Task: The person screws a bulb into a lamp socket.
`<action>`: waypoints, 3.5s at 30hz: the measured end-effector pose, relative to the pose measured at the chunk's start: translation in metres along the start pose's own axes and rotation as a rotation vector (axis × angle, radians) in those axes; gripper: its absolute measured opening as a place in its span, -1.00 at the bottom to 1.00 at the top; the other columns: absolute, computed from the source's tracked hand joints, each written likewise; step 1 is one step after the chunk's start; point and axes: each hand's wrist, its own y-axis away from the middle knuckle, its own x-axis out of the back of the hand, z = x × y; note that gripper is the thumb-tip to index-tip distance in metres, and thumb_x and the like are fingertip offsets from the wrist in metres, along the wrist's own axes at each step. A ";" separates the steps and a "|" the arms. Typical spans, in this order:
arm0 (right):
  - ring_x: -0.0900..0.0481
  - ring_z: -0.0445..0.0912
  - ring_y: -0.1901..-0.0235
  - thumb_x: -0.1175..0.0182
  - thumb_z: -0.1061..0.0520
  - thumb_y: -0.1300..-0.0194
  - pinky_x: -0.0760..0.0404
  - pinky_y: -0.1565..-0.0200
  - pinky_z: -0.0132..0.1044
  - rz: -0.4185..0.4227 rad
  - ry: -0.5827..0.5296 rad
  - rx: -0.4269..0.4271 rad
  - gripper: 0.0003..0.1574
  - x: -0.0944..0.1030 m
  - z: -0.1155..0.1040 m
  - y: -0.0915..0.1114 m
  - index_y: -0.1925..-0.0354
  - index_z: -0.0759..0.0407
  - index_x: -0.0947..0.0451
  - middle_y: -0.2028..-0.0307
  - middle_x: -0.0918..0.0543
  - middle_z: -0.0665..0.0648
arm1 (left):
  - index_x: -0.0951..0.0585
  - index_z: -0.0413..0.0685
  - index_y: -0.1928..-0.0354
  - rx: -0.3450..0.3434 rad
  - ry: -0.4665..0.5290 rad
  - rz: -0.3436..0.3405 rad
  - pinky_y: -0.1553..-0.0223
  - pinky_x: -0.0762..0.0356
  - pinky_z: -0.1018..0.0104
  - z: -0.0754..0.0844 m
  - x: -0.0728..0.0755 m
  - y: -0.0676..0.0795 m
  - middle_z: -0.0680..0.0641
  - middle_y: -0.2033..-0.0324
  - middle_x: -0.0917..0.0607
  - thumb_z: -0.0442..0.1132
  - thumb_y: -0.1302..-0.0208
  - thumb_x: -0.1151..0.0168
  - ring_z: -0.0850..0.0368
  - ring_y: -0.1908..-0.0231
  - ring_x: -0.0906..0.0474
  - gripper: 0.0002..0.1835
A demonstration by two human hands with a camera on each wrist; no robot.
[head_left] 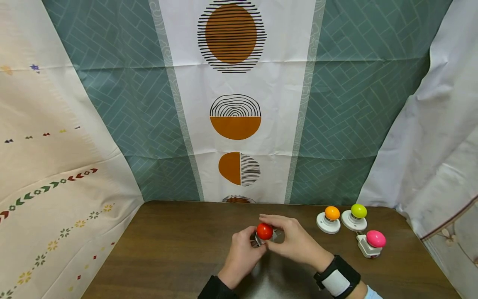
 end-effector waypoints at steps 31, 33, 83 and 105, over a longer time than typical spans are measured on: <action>-0.50 -0.23 0.07 -0.36 0.22 0.02 -0.50 0.11 -0.24 -0.006 -0.019 -0.032 -0.38 -0.001 -0.004 -0.005 -0.08 0.03 -0.51 -0.01 -0.54 -0.04 | -0.59 0.08 0.18 0.010 -0.021 -0.008 0.27 -0.50 0.36 0.002 0.004 -0.001 0.20 0.31 -0.61 -0.16 0.01 -0.36 0.33 0.30 -0.53 -0.71; -0.52 -0.23 0.11 -0.38 0.22 0.02 -0.51 0.14 -0.25 0.013 -0.033 -0.040 -0.40 -0.002 -0.004 -0.006 -0.06 0.04 -0.53 0.02 -0.56 -0.03 | -0.59 0.09 0.20 0.004 -0.026 -0.003 0.26 -0.50 0.36 0.002 0.004 -0.001 0.21 0.32 -0.61 -0.18 0.02 -0.35 0.34 0.31 -0.53 -0.72; -0.49 -0.21 0.04 -0.34 0.20 -0.04 -0.47 0.09 -0.32 0.013 -0.007 -0.015 -0.38 -0.001 -0.002 -0.002 -0.12 0.06 -0.48 -0.07 -0.50 -0.06 | -0.59 0.09 0.19 -0.004 -0.011 0.004 0.28 -0.51 0.36 0.001 0.000 -0.001 0.19 0.32 -0.62 -0.18 0.02 -0.35 0.30 0.29 -0.54 -0.72; -0.50 -0.24 0.06 -0.40 0.14 0.02 -0.49 0.11 -0.26 0.082 -0.019 -0.086 -0.42 -0.003 -0.007 -0.002 -0.05 0.04 -0.53 -0.05 -0.52 -0.09 | -0.59 0.04 0.22 -0.017 -0.029 0.017 0.30 -0.49 0.39 -0.001 -0.001 0.000 0.18 0.35 -0.61 -0.20 0.04 -0.37 0.30 0.33 -0.53 -0.72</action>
